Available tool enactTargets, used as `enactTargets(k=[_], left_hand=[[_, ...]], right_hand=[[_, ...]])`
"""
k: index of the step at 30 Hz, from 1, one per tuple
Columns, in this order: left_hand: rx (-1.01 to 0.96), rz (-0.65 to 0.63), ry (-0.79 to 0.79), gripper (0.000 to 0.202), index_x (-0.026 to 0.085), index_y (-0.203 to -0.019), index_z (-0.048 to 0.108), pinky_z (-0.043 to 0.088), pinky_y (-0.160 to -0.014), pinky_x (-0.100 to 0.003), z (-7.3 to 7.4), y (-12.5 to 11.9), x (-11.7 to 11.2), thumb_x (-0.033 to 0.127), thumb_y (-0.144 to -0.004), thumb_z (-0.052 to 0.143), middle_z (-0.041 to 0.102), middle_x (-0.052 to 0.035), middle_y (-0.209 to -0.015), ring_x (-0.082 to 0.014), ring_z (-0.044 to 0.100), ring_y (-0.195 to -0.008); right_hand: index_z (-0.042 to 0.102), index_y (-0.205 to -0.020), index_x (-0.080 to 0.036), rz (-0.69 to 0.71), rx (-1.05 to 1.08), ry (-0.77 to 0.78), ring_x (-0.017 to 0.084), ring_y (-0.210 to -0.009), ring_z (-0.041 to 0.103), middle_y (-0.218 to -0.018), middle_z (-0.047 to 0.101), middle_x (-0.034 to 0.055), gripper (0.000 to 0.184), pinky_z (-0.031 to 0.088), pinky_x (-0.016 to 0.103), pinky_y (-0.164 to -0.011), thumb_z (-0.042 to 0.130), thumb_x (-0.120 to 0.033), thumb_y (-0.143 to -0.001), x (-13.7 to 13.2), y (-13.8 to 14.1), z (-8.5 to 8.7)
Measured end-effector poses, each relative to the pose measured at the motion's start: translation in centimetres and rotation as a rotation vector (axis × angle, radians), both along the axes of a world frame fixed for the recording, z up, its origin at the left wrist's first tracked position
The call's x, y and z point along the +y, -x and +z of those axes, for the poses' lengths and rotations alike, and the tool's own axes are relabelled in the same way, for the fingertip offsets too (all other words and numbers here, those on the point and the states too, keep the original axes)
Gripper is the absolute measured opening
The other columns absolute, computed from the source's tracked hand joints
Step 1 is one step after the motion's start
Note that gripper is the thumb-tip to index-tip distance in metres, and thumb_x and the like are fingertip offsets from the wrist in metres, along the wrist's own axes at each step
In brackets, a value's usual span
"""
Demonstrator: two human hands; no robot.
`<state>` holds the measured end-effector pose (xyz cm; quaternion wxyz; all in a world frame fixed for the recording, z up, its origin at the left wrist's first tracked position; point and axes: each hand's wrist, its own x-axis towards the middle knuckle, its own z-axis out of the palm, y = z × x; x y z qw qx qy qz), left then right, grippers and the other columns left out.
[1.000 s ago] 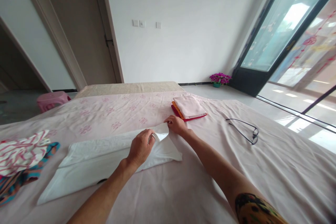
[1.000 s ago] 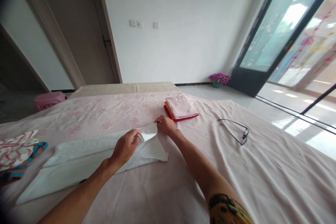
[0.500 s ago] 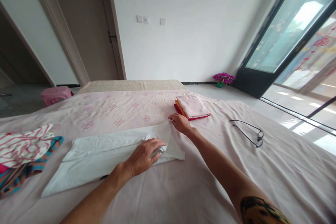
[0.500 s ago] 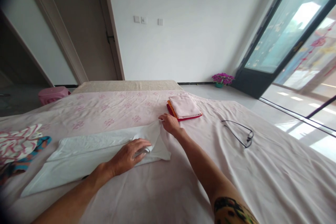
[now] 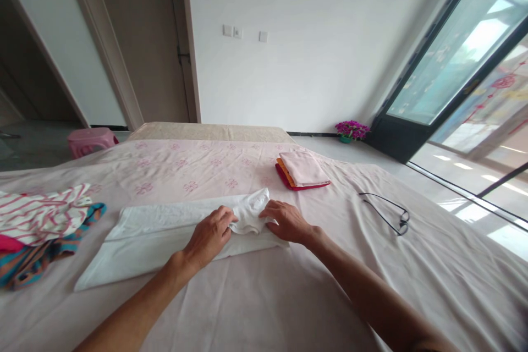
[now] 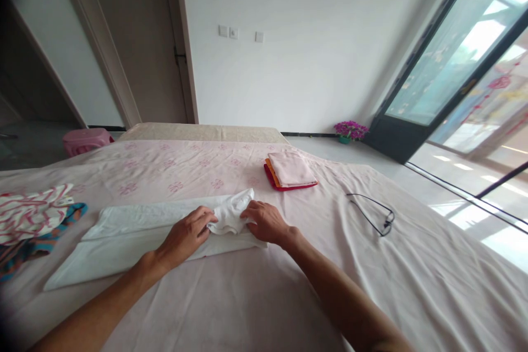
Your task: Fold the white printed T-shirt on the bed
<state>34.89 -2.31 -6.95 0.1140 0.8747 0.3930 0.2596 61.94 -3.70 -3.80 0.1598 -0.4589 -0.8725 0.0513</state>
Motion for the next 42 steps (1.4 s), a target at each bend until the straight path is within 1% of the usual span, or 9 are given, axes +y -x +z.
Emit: enactTargets(k=[6,13,18,21,25,29,36,39,42], left_hand=[[-0.026,-0.040,-0.043,0.030,0.022,-0.102,0.062,0.051,-0.094,-0.031,-0.4,-0.4,0.6,0.002,-0.085,0.047,0.064,-0.0045,-0.115,-0.0175,0.064,-0.106],[-0.096,-0.034,-0.008,0.031,0.022,-0.100,0.061,0.049,-0.097,-0.034,-0.9,-0.5,0.6,0.001,-0.083,0.046,0.066,-0.0054,-0.112,-0.0188,0.062,-0.109],[-0.104,-0.017,0.016,0.031,0.022,-0.098,0.059,0.049,-0.095,-0.034,-1.0,-0.5,0.7,0.000,-0.080,0.045,0.065,-0.0050,-0.108,-0.0192,0.062,-0.106],[-0.099,-0.004,0.028,0.033,0.022,-0.097,0.059,0.049,-0.092,-0.033,-1.0,-0.5,0.7,-0.001,-0.078,0.044,0.065,-0.0041,-0.104,-0.0189,0.062,-0.103],[-0.101,0.001,0.036,0.032,0.022,-0.094,0.058,0.048,-0.091,-0.032,-1.0,-0.5,0.6,-0.001,-0.077,0.043,0.064,-0.0038,-0.102,-0.0186,0.061,-0.101],[-0.104,-0.004,0.016,0.031,0.023,-0.094,0.058,0.048,-0.090,-0.031,-1.1,-0.4,0.5,0.000,-0.077,0.045,0.064,-0.0032,-0.101,-0.0183,0.061,-0.100],[-0.068,-0.030,-0.046,0.026,0.023,-0.093,0.058,0.048,-0.090,-0.032,-0.9,-0.2,0.1,0.004,-0.075,0.053,0.064,-0.0032,-0.101,-0.0192,0.060,-0.099],[-0.053,-0.016,-0.056,0.025,0.023,-0.093,0.058,0.048,-0.090,-0.033,-0.9,-0.2,0.1,0.005,-0.076,0.054,0.064,-0.0033,-0.100,-0.0195,0.060,-0.098],[-0.037,0.008,-0.055,0.023,0.022,-0.092,0.058,0.048,-0.088,-0.034,-0.8,-0.3,0.1,0.006,-0.077,0.053,0.064,-0.0034,-0.098,-0.0196,0.061,-0.096]], right_hand=[[0.070,-0.104,-0.023,-0.033,0.135,-0.002,0.017,-0.090,0.065,-0.101,0.070,0.0041,0.025,0.047,0.025,-0.080,0.054,-0.012,-0.089,0.4,0.1,-0.8],[0.065,-0.109,-0.019,-0.016,0.382,0.055,0.017,-0.092,0.063,-0.101,0.068,0.0051,0.039,0.049,0.027,-0.083,0.046,-0.001,-0.079,0.6,0.5,-1.9],[0.057,-0.129,-0.021,0.099,0.236,-0.028,0.022,-0.110,0.056,-0.118,0.059,0.0100,0.069,0.048,0.035,-0.094,0.048,0.004,-0.066,0.4,0.8,-2.0],[0.056,-0.131,-0.020,0.041,0.127,-0.102,0.024,-0.108,0.054,-0.117,0.059,0.0108,0.065,0.046,0.037,-0.092,0.054,-0.001,-0.070,0.5,0.9,-1.8],[0.065,-0.122,-0.023,-0.011,-0.051,-0.155,0.022,-0.090,0.054,-0.095,0.065,0.0069,0.046,0.042,0.035,-0.083,0.057,-0.008,-0.079,0.3,0.8,-1.3],[0.069,-0.111,-0.025,0.023,-0.021,-0.195,0.022,-0.094,0.053,-0.101,0.068,0.0063,0.034,0.039,0.035,-0.084,0.054,-0.009,-0.085,-0.2,0.1,-1.0],[0.062,-0.113,-0.021,0.085,0.177,-0.150,0.022,-0.095,0.055,-0.108,0.065,0.0073,0.044,0.044,0.035,-0.086,0.053,-0.006,-0.073,-1.7,-0.5,-1.7],[0.060,-0.116,-0.021,0.062,0.138,-0.149,0.023,-0.097,0.054,-0.110,0.062,0.0079,0.051,0.044,0.036,-0.087,0.054,-0.006,-0.067,-2.4,-0.3,-1.7],[0.060,-0.115,-0.022,0.006,0.034,-0.163,0.023,-0.097,0.054,-0.109,0.061,0.0079,0.045,0.044,0.036,-0.086,0.055,-0.007,-0.073,-2.7,-0.1,-1.4]])
